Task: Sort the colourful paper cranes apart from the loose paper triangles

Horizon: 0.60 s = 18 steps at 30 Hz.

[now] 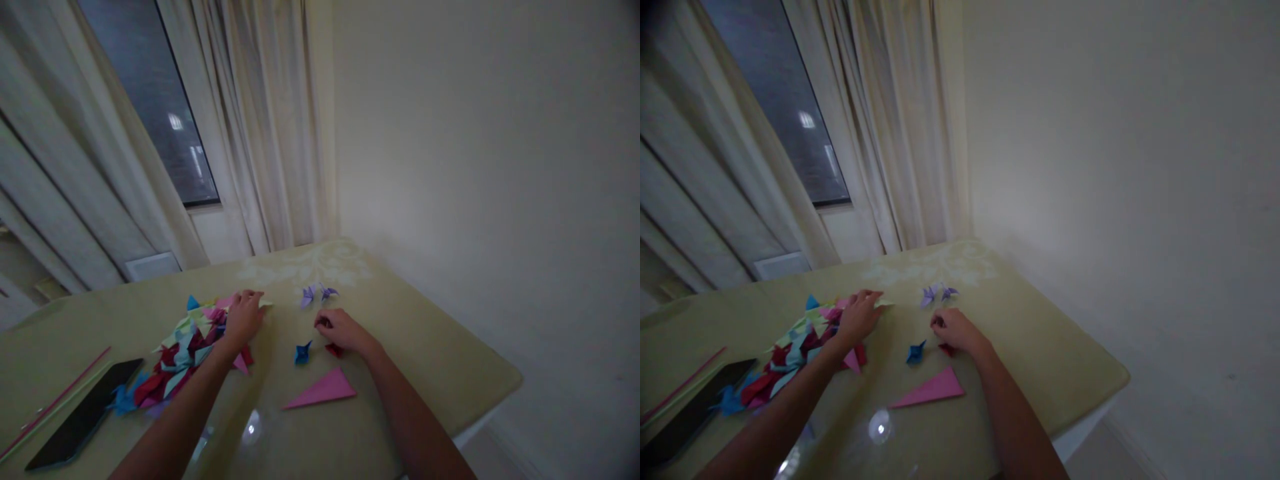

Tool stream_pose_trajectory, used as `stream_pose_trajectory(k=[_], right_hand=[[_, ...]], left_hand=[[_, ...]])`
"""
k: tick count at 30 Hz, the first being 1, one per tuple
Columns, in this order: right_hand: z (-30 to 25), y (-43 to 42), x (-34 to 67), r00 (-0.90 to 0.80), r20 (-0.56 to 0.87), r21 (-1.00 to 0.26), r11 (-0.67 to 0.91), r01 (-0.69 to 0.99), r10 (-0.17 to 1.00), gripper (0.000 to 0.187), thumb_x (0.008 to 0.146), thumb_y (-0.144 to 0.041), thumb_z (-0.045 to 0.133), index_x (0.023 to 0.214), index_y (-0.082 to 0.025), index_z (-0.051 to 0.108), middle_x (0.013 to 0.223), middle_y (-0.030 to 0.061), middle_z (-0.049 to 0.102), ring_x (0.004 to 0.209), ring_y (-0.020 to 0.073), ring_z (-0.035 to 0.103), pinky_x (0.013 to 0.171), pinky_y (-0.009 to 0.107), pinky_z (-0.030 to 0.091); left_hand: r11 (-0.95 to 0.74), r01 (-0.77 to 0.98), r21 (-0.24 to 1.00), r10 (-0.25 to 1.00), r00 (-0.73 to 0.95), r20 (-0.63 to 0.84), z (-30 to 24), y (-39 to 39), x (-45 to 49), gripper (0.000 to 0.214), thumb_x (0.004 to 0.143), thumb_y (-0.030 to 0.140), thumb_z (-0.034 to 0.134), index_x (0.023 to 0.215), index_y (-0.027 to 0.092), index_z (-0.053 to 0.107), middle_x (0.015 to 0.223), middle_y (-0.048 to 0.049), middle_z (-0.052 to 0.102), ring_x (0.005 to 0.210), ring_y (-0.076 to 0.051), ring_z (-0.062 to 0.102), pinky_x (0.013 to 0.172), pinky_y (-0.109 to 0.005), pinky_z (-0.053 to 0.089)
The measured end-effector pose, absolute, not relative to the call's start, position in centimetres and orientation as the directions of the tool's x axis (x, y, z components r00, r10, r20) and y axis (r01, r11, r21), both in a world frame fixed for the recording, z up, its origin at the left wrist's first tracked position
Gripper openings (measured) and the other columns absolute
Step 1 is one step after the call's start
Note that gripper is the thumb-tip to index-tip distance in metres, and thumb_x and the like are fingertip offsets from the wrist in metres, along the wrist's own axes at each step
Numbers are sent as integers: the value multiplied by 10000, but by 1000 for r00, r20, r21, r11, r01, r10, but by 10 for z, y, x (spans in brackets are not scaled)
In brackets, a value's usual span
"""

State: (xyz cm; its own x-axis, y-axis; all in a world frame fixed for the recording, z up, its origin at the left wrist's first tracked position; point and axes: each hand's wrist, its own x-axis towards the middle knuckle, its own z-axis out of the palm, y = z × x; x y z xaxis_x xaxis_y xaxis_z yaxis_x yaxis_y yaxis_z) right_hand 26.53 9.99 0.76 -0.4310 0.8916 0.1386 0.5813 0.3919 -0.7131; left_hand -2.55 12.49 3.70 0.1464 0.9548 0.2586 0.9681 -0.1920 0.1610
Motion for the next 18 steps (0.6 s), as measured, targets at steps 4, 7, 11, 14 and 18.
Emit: stream_pose_trajectory(k=[4,7,11,14,18], right_hand=[[7,101,259,-418,195,-728,416,545,887,160,932,-143,630,968,-180,782,817,21,725,718,163,611,689,252,419],[6,101,256,-396,237,-716,435,546,887,143,969,-204,638,942,-181,776,802,20,716,720,168,605,693,260,409],[5,101,256,-395,268,-713,457,532,878,129,974,-219,649,926,-185,764,791,14,709,713,164,597,687,260,396],[5,103,258,-374,277,-718,449,531,885,125,974,-211,648,940,-182,765,803,22,716,732,172,609,696,265,403],[7,101,258,-365,264,-734,431,524,893,143,992,-259,658,966,-176,772,811,25,719,725,168,609,690,265,407]], left_hand=[[-162,985,57,969,148,199,37,135,-32,278,933,83,520,1068,121,761,1159,-225,709,1191,-366,653,1050,-545,479],[-240,970,41,961,232,154,29,133,-13,301,932,43,490,950,151,770,1077,-171,731,1091,-295,694,987,-428,506],[-341,937,75,932,326,158,20,134,20,301,967,91,523,1098,213,765,1151,-95,729,1101,-213,695,954,-307,507],[-329,941,80,928,306,214,24,136,25,366,995,141,519,1302,247,689,1315,-85,678,1200,-200,656,1041,-305,474],[-110,992,56,955,90,284,35,130,-11,333,963,228,576,1276,172,676,1352,-192,633,1322,-359,561,1110,-516,427]])
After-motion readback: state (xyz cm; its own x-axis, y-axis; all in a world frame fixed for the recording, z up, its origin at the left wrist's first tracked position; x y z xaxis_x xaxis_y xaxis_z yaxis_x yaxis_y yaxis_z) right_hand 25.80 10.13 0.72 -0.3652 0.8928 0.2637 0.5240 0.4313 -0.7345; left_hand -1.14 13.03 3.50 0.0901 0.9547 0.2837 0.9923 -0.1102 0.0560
